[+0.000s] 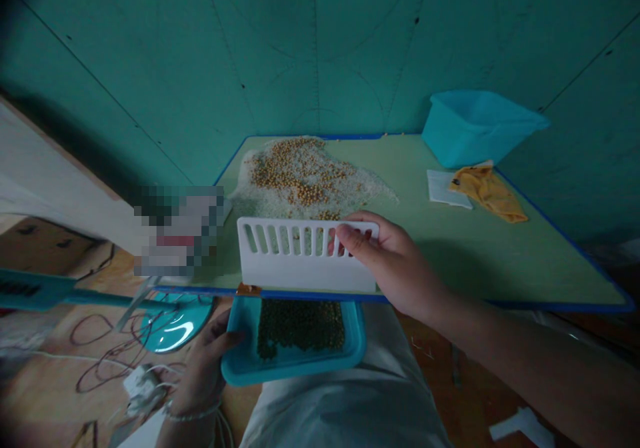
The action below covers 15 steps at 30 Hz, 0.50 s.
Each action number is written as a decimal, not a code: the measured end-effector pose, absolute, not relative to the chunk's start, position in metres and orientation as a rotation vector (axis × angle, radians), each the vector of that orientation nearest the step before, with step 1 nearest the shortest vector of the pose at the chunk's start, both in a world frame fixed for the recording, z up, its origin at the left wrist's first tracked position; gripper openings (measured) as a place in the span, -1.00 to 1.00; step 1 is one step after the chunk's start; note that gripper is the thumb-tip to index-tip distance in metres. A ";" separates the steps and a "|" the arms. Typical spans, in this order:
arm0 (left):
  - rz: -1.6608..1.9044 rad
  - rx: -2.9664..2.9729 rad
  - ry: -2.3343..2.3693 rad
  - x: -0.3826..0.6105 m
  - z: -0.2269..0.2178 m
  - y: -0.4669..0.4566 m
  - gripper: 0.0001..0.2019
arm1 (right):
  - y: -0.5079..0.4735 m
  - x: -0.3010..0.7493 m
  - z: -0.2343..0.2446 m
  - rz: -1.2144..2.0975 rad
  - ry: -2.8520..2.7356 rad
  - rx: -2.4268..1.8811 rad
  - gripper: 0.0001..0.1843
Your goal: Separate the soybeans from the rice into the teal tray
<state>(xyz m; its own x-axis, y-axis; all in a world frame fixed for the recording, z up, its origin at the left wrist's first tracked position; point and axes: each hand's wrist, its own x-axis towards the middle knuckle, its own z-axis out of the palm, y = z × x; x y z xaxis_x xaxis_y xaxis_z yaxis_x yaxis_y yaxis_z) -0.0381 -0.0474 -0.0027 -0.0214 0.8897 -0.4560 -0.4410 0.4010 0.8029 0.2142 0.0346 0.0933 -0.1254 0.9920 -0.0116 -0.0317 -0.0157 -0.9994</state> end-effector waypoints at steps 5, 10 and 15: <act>1.119 0.486 1.158 -0.035 -0.001 -0.049 -0.80 | 0.039 0.210 0.090 1.282 -1.297 -1.168 -0.73; 1.073 0.489 1.148 -0.020 0.000 -0.049 -0.81 | 0.052 0.208 0.091 1.185 -1.362 -1.177 -0.72; 1.014 0.517 1.067 -0.006 -0.003 -0.048 -0.83 | 0.072 0.202 0.088 1.075 -1.382 -1.196 -0.71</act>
<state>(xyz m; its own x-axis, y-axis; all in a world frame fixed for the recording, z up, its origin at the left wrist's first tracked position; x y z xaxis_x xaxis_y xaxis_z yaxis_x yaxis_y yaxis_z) -0.0065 -0.0481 -0.0028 0.1190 0.8742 -0.4707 -0.4254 0.4733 0.7714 0.2020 0.0716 0.0882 -0.0382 0.9920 0.1204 0.1276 0.1244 -0.9840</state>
